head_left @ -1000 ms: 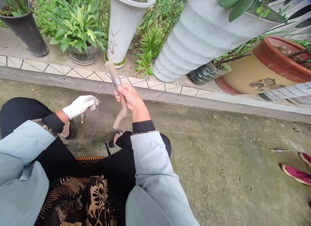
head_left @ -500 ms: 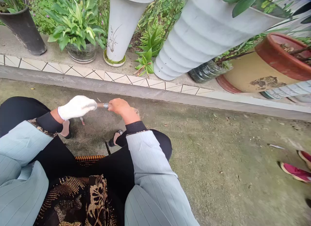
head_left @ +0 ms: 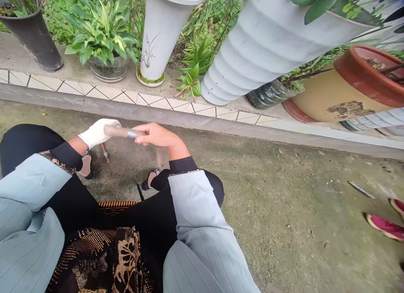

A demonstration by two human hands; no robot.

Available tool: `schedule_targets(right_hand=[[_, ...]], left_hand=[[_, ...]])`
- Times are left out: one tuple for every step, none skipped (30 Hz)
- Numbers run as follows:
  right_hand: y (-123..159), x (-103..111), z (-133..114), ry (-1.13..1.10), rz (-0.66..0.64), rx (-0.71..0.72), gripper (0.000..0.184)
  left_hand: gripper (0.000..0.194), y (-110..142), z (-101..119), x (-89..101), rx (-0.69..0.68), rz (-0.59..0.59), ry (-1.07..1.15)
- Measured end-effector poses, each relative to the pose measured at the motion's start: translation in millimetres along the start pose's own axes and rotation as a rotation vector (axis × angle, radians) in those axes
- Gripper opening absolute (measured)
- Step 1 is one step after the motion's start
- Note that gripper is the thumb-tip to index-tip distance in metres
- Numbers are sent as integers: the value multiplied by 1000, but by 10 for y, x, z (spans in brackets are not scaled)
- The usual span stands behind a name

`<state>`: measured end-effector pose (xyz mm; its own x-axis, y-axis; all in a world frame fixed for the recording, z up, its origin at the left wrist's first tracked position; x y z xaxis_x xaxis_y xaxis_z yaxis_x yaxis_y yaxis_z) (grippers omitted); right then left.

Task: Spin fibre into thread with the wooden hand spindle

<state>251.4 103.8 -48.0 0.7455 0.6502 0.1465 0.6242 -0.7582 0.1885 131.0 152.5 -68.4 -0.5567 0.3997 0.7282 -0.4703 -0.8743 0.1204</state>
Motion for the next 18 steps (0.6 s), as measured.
schedule_targets(right_hand=[[-16, 131, -5, -71, 125, 21, 31], [-22, 263, 15, -129, 251, 32, 29], [-22, 384, 54, -166, 366, 32, 29], [-17, 486, 107, -172, 464, 16, 29], [-11, 570, 165, -140, 542, -16, 29], [-2, 638, 220, -62, 603, -63, 27], [12, 695, 265, 62, 649, -123, 26], [30, 737, 298, 225, 675, -192, 24], [44, 756, 319, 407, 673, -262, 22], [50, 747, 336, 584, 640, -326, 20], [47, 706, 362, 731, 573, -382, 19], [39, 636, 399, 834, 478, -425, 17], [28, 532, 446, 886, 356, -450, 16], [20, 400, 493, 888, 219, -456, 14], [24, 254, 531, 847, 81, -451, 12], [38, 100, 550, 774, -51, -434, 12], [58, -46, 540, 678, -169, -404, 12], [80, -170, 499, 572, -263, -362, 14]], left_hand=[[31, 17, 34, -51, -7, -25, 41], [33, 40, 79, -96, -20, -47, 84], [35, 66, 130, -138, -37, -69, 123], [36, 98, 188, -186, -59, -101, 157], [37, 132, 243, -233, -81, -134, 171], [38, 166, 292, -284, -102, -170, 150], [38, 200, 332, -337, -124, -206, 92], [37, 232, 366, -394, -150, -245, 11], [36, 261, 394, -444, -183, -279, -83], [36, 282, 418, -481, -220, -302, -177], [37, 295, 434, -502, -257, -315, -263], [38, 297, 443, -501, -288, -313, -333], [40, 287, 442, -477, -307, -296, -385], [41, 268, 431, -431, -312, -267, -421], [40, 244, 413, -370, -304, -230, -439], [40, 218, 388, -299, -284, -189, -439], [38, 195, 359, -230, -256, -152, -418], [37, 178, 329, -175, -227, -127, -370]])
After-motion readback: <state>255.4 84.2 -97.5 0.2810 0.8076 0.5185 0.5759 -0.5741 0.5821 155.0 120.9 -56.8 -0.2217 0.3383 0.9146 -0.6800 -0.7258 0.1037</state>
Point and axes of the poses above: each hand's wrist, its own y-axis away from the middle knuckle, its own x-axis out of the back of the hand, z = x × y, the point moved 10 cm from there along -y, towards the middle knuckle, and after that the axes turned 3 degrees about z, right-handed, at the moved point
